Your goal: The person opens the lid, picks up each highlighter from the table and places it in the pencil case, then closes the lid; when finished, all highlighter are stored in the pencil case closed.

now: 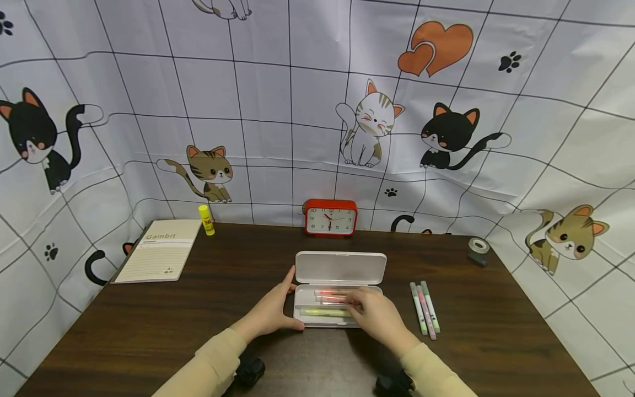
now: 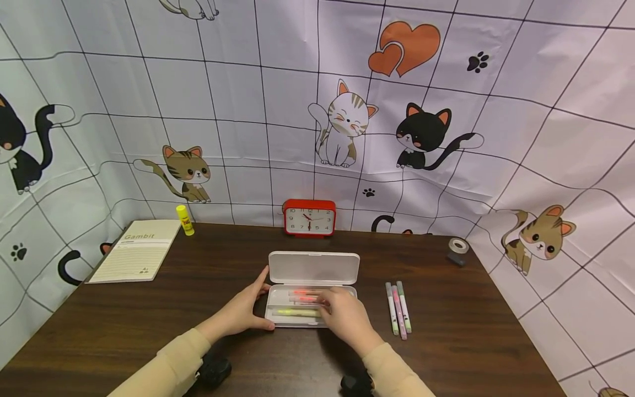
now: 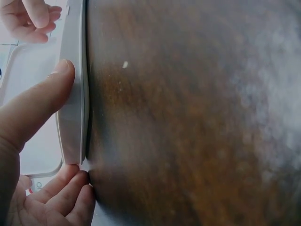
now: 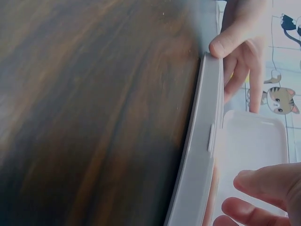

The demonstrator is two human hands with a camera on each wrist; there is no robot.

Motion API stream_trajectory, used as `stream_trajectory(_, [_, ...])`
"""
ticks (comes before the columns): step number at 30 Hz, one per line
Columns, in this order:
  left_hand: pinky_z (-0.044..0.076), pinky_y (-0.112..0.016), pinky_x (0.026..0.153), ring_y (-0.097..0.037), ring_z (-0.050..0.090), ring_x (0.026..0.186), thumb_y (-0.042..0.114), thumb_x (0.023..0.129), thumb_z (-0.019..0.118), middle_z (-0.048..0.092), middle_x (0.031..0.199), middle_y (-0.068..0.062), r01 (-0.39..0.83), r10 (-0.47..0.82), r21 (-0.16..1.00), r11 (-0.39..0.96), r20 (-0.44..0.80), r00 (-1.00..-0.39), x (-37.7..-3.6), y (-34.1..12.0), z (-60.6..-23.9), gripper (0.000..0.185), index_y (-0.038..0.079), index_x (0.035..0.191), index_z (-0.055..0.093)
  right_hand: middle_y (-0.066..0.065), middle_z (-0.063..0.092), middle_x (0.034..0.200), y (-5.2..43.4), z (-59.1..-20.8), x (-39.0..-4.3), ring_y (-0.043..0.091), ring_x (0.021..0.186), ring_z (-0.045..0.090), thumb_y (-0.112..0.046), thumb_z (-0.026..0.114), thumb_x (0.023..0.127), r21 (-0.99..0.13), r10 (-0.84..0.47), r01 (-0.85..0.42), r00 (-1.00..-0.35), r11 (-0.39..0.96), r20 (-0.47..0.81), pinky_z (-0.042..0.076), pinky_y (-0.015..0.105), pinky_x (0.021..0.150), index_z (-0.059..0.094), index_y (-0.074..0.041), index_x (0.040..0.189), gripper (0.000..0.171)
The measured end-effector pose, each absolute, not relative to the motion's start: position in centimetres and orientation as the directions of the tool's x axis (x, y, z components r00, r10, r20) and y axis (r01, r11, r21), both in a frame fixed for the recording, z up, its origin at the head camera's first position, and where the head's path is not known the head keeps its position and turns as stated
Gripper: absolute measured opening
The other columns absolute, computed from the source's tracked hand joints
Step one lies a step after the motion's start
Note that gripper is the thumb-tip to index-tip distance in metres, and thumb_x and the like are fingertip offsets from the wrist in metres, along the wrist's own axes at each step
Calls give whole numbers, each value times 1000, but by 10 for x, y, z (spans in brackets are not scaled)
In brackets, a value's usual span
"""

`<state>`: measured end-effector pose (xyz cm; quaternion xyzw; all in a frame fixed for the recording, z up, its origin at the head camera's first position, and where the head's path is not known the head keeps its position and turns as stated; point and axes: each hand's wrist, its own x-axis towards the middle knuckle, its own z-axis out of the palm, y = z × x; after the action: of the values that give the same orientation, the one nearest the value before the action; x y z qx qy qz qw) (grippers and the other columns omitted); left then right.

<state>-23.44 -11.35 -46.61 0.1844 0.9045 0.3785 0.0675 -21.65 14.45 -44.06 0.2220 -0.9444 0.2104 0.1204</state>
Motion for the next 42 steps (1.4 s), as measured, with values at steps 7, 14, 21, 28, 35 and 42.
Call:
stream_trajectory(7, [34,-51,104,-32,44,126,33,65,88,50,132,-15,282,383,709,646,19,-924,-234,-114,-466,125,6,153,3,-7,62,82,163,-440,-215,9,71,58,-9,75,78,-353,-327,-437,-885,827,330,46,26,61,70,-19,81,12])
stream_trajectory(14, [34,-51,104,-32,45,126,33,65,88,51,131,-15,282,380,705,651,20,-925,-233,-114,-465,125,6,153,4,-10,57,73,180,-443,-214,5,64,50,-7,75,77,-359,-283,-394,-903,846,323,43,23,58,70,-17,81,12])
stream_trajectory(21, [34,-51,104,-32,44,126,33,65,88,50,132,-15,278,381,712,645,15,-924,-232,-113,-464,125,8,153,3,-10,50,69,192,-442,-212,4,60,43,-6,74,77,-380,-247,-356,-920,854,305,38,22,54,70,-14,84,11])
stream_trajectory(28, [34,-51,104,-33,44,126,33,65,88,50,132,-15,285,387,713,641,20,-922,-232,-113,-464,126,7,153,3,-10,51,70,204,-443,-210,4,63,45,-5,74,77,-395,-216,-326,-930,859,297,40,22,57,71,-13,85,12])
stream_trajectory(35, [34,-52,104,-32,44,126,34,65,88,50,132,-15,286,389,713,640,20,-921,-233,-113,-466,126,7,153,3,-9,56,72,220,-444,-205,4,64,47,-8,74,80,-380,-187,-279,-947,882,262,41,24,59,71,-16,87,11])
stream_trajectory(42, [33,-52,104,-32,44,126,34,65,88,50,133,-16,279,384,714,642,15,-923,-232,-114,-465,126,8,153,3,-8,60,74,241,-447,-205,6,65,50,-8,73,80,-384,-163,-261,-949,886,269,43,25,59,71,-14,87,9])
